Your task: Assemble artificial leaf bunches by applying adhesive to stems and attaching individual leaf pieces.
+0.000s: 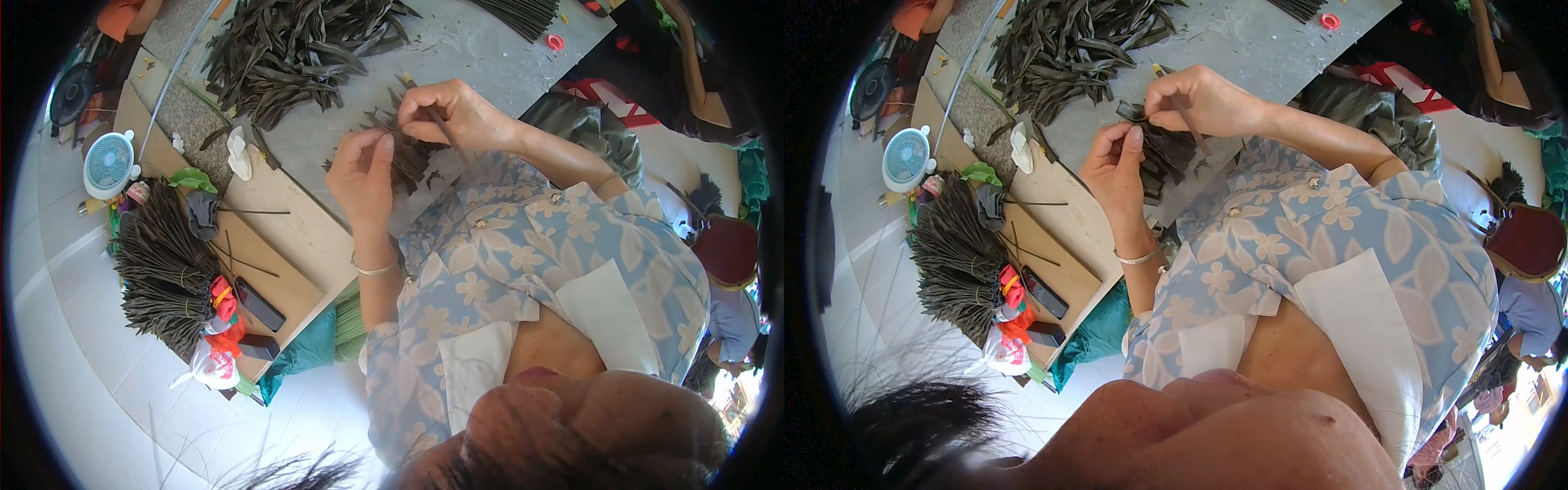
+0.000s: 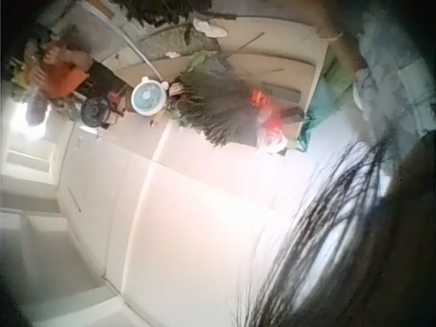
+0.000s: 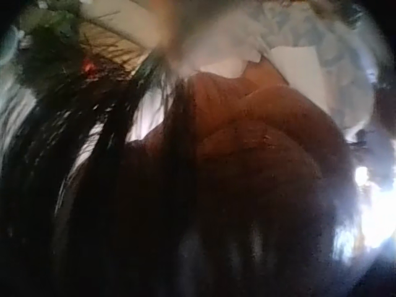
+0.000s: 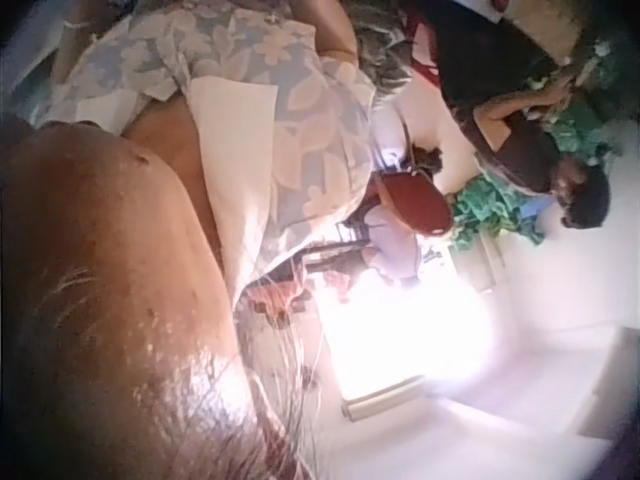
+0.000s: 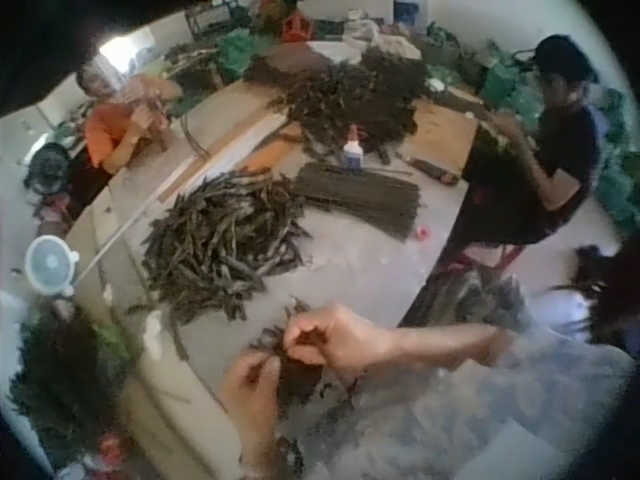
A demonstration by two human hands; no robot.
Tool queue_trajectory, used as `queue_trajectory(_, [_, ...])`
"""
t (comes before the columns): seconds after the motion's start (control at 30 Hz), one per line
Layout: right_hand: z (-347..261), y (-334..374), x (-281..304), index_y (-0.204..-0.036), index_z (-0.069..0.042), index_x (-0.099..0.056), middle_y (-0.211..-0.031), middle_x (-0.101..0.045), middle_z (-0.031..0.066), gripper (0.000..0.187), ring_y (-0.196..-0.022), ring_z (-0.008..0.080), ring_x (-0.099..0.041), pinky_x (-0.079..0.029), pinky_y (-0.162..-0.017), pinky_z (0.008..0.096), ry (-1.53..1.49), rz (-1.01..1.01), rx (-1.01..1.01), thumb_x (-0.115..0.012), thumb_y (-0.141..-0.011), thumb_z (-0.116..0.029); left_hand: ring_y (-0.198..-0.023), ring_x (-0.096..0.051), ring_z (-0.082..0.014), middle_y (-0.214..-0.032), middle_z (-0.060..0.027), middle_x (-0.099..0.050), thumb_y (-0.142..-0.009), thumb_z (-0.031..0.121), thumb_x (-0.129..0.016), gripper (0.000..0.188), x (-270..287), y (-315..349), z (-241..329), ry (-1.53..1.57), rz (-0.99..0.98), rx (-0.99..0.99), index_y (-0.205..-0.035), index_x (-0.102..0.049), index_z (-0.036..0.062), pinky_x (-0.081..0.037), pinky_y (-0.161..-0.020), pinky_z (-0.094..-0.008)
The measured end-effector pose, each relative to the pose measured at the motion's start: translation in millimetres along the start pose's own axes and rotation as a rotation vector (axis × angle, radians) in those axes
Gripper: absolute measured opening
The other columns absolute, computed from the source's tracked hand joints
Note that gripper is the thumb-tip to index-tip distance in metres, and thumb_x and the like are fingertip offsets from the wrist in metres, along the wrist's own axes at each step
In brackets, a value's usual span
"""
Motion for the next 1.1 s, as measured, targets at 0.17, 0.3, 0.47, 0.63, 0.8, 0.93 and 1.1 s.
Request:
queue_trajectory(0.17, [2, -6, 5, -0.091, -0.001, -0.063, -0.080, -0.061, -0.0025, 0.004, -0.074, 0.0038, -0.051, -0.043, -0.064, 0.0224, -0.009, 0.078, 0.027, -0.067, -0.091, -0.003, -0.070, -0.057, -0.0073, -0.084, -0.0023, -0.064, -0.089, 0.003, -0.069, 0.007, 21, 4, 1, 0.069, 0.177, 0.039, -0.093, -0.067, -0.0025, -0.048, -0.065, -0.0217])
queue_trajectory(0.3, [-4, -7, 17, -0.092, -0.004, -0.065, -0.082, -0.066, 0.0061, 0.010, -0.071, 0.0181, -0.064, -0.051, -0.065, 0.0298, 0.490, 0.208, 0.390, -0.071, -0.084, -0.004, -0.078, -0.067, -0.0199, -0.086, -0.0086, -0.067, -0.086, -0.003, -0.065, 0.010, 45, 10, 18, -0.419, 0.280, -0.347, -0.096, -0.066, -0.0026, -0.053, -0.069, -0.0291])
queue_trajectory(0.47, [20, 3, 11, -0.096, -0.009, -0.065, -0.085, -0.063, 0.0071, 0.017, -0.071, 0.0242, -0.065, -0.053, -0.062, 0.0336, 0.923, -0.091, 0.740, -0.069, -0.080, -0.007, -0.094, -0.067, -0.0344, -0.098, -0.0155, -0.067, -0.077, -0.006, -0.063, 0.022, 35, 31, 0, -0.817, -0.022, -0.733, -0.098, -0.067, -0.0005, -0.055, -0.080, -0.0404])
queue_trajectory(0.63, [26, -19, 18, -0.097, -0.011, -0.065, -0.085, -0.063, 0.0083, 0.015, -0.074, 0.0273, -0.065, -0.053, -0.064, 0.0370, 0.922, -0.129, 0.589, -0.068, -0.083, -0.015, -0.100, -0.065, -0.0332, -0.108, -0.0151, -0.065, -0.073, -0.011, -0.059, 0.029, 36, 42, -7, -0.806, -0.103, -0.648, -0.098, -0.067, -0.0006, -0.053, -0.084, -0.0409])
queue_trajectory(0.8, [36, -108, 23, -0.101, -0.005, -0.064, -0.089, -0.067, 0.0140, 0.022, -0.083, 0.0356, -0.064, -0.051, -0.073, 0.0459, 0.922, 0.199, 0.089, -0.066, -0.089, -0.023, -0.089, -0.066, -0.0314, -0.101, -0.0156, -0.068, -0.074, -0.015, -0.054, 0.032, 36, 36, -2, -0.626, 0.141, -0.536, -0.099, -0.069, -0.0023, -0.054, -0.079, -0.0361])
queue_trajectory(0.93, [64, -158, 21, -0.098, -0.006, -0.063, -0.084, -0.067, 0.0153, 0.022, -0.084, 0.0381, -0.064, -0.049, -0.073, 0.0485, 1.021, 0.319, 0.112, -0.065, -0.090, -0.026, -0.090, -0.065, -0.0336, -0.102, -0.0152, -0.067, -0.079, -0.010, -0.057, 0.028, 22, 34, 6, -0.587, 0.131, -0.513, -0.103, -0.067, 0.0011, -0.053, -0.077, -0.0388])
queue_trajectory(1.1, [27, -134, 17, -0.099, -0.005, -0.063, -0.090, -0.067, 0.0145, 0.017, -0.084, 0.0374, -0.064, -0.050, -0.072, 0.0460, 0.881, 0.185, 0.163, -0.067, -0.087, -0.016, -0.085, -0.067, -0.0278, -0.095, -0.0141, -0.068, -0.088, -0.004, -0.057, 0.018, 20, 29, 1, -0.436, 0.183, -0.368, -0.103, -0.067, -0.0003, -0.054, -0.075, -0.0342])
Point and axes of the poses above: each hand's wrist, its own y-axis away from the middle knuckle, its own x-axis out of the back of the hand, z = x × y, the point moved 5 cm from there along -y, towards the middle knuckle
